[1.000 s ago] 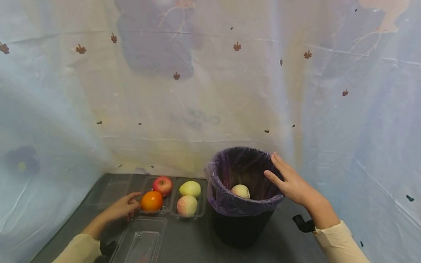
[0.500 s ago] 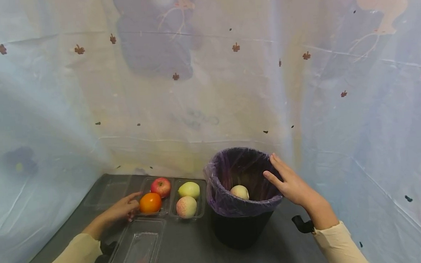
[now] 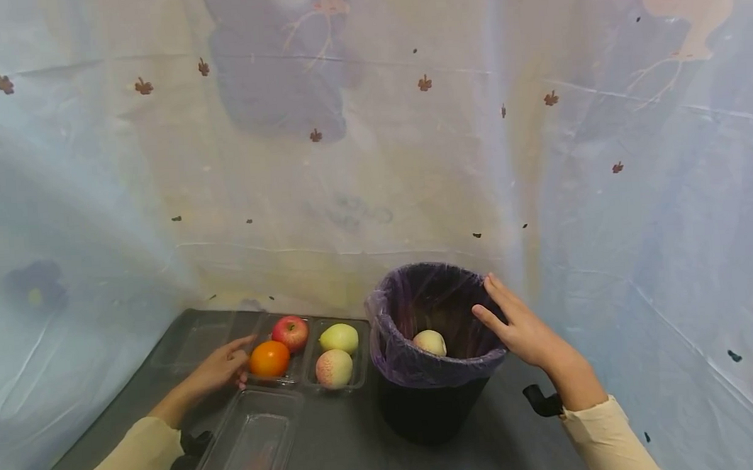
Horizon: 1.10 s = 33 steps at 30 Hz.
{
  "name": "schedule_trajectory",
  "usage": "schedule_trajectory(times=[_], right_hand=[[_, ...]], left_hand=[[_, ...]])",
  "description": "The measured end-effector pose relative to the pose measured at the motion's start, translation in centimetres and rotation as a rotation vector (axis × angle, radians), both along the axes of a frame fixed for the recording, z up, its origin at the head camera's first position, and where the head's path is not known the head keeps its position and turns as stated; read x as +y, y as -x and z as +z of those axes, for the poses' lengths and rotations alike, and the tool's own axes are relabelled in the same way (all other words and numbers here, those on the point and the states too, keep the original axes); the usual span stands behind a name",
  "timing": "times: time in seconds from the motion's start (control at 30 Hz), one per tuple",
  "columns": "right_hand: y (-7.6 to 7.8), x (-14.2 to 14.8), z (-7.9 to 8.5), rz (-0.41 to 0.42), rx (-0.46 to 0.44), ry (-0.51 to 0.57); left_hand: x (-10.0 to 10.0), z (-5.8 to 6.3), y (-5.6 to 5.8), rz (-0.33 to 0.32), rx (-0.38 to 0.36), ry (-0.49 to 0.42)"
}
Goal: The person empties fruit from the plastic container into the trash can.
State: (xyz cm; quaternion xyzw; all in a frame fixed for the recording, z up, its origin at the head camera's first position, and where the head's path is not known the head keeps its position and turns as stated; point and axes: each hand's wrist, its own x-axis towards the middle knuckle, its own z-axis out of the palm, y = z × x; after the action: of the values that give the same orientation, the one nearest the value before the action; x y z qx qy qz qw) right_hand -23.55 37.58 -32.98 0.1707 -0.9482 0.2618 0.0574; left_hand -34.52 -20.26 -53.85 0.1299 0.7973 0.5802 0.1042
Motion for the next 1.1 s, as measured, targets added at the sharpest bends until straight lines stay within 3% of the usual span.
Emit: schedule_trajectory(times=[0.53, 1.1], right_hand=[[0.1, -0.1, 0.1, -0.001, -0.006, 0.000], [-0.1, -0.2, 0.2, -0.007, -0.010, 0.001]], left_hand=[[-0.3, 0.5, 0.0, 0.059, 0.116, -0.040], [-0.5, 1.6, -0.4, 0.181, 0.261, -0.084]])
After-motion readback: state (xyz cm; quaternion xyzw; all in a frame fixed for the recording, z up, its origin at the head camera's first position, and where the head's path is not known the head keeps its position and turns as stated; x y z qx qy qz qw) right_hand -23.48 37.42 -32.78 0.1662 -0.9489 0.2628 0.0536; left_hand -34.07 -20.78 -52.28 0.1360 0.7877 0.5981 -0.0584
